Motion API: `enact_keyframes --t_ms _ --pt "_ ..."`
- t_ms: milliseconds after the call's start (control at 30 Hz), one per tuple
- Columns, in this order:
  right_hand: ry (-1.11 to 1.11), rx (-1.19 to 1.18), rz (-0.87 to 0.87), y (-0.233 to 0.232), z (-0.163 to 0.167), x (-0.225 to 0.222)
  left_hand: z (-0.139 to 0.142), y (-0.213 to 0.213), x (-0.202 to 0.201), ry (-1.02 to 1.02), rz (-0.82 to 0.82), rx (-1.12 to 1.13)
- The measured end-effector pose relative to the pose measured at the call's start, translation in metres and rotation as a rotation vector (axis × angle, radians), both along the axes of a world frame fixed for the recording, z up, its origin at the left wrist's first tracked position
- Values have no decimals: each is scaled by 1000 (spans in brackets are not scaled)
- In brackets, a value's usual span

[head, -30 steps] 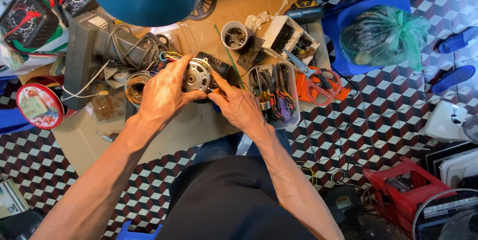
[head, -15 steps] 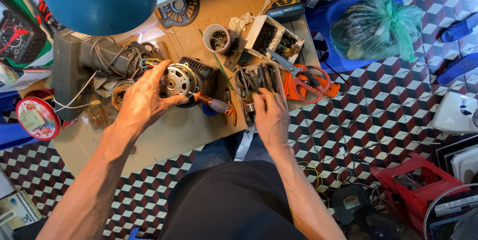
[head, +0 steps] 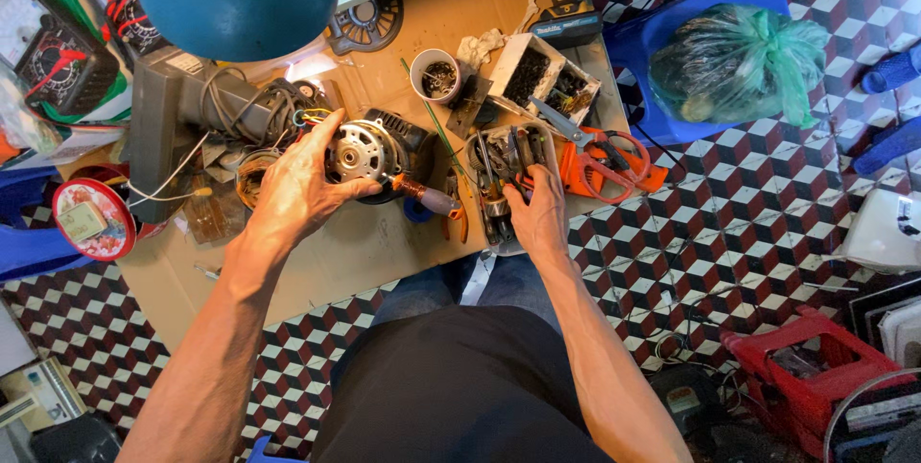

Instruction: The person works on a disassembled electrical motor rotor, using pliers and a screwdriver to adjust and secure internal components. The person repeatedly repositions the rotor and uses tools to manipulate wires and small parts within the assembly.

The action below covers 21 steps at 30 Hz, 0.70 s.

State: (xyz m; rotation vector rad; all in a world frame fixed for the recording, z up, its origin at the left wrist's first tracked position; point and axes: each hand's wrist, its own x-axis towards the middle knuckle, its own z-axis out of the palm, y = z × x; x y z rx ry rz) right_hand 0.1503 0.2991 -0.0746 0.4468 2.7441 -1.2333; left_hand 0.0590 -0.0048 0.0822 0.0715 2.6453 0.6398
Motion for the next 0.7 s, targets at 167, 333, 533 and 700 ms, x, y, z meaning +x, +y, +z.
enact_keyframes --t_ms 167,333,533,700 --pt "-66 45 2 -11 18 -4 -2 -5 1 33 -9 31" --pt "-141 60 40 -19 44 -6 -4 -10 0 46 -8 27" --pt "-338 161 82 -45 55 -5 -5 -16 1 46 -1 44" --pt "-292 146 101 -32 49 -9 -1 -14 2 60 -14 46"
